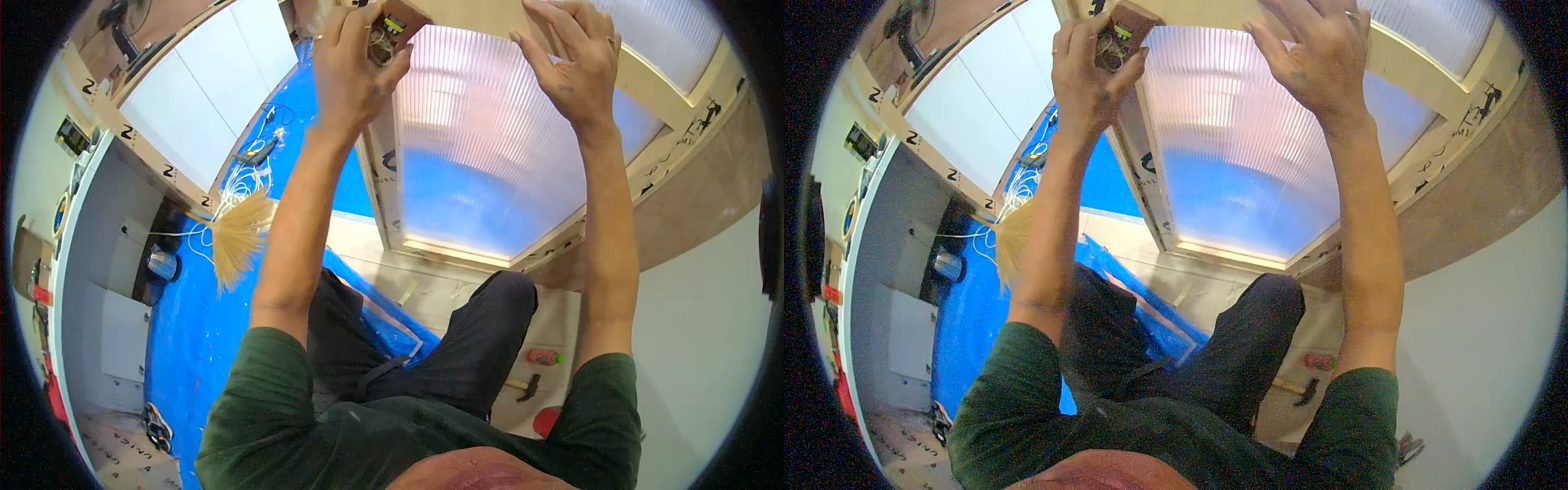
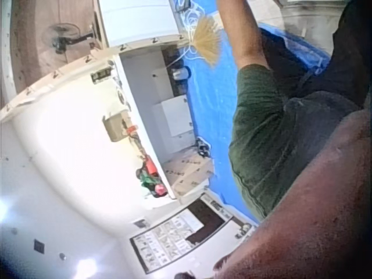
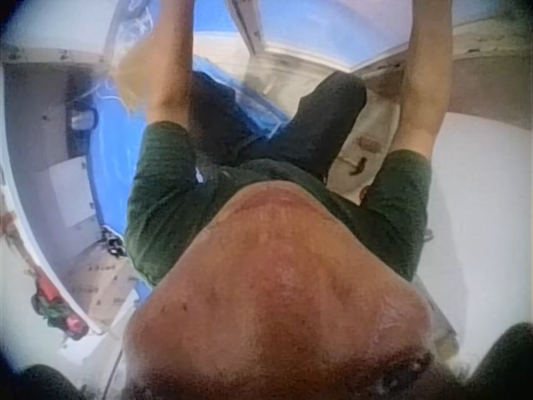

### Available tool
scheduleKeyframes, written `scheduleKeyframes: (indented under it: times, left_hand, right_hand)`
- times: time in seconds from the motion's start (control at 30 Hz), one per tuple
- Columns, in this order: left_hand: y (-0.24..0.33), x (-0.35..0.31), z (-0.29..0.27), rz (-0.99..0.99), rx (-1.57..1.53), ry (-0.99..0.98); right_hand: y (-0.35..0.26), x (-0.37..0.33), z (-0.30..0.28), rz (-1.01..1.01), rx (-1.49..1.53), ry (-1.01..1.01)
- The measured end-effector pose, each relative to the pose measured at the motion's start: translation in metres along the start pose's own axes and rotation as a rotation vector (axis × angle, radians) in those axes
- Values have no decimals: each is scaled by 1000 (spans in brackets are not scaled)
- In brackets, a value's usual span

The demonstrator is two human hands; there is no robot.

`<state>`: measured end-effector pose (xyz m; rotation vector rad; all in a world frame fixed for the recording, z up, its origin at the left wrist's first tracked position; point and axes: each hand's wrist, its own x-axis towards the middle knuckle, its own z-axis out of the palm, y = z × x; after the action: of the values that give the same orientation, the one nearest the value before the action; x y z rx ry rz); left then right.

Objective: The person applies adhesive tape to the perimeter of a wooden frame, uses a small wooden block to press the tape down, peels off the protective backing, and then positions and presses a translucent panel onto the frame.

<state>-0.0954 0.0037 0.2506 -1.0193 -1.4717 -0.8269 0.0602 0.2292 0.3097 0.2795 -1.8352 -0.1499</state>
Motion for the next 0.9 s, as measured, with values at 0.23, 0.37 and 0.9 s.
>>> scheduleKeyframes:
  times: [0.23,0.37,0.9]
  left_hand:
    - [-6,43,-14,231,-66,-245]
    - [-4,63,-11,384,-70,-387]
    - [153,-102,23,321,-764,-643]
  right_hand:
    - [8,-1,6,-47,22,96]
    - [7,0,2,7,59,69]
    - [25,-4,-22,120,276,-154]
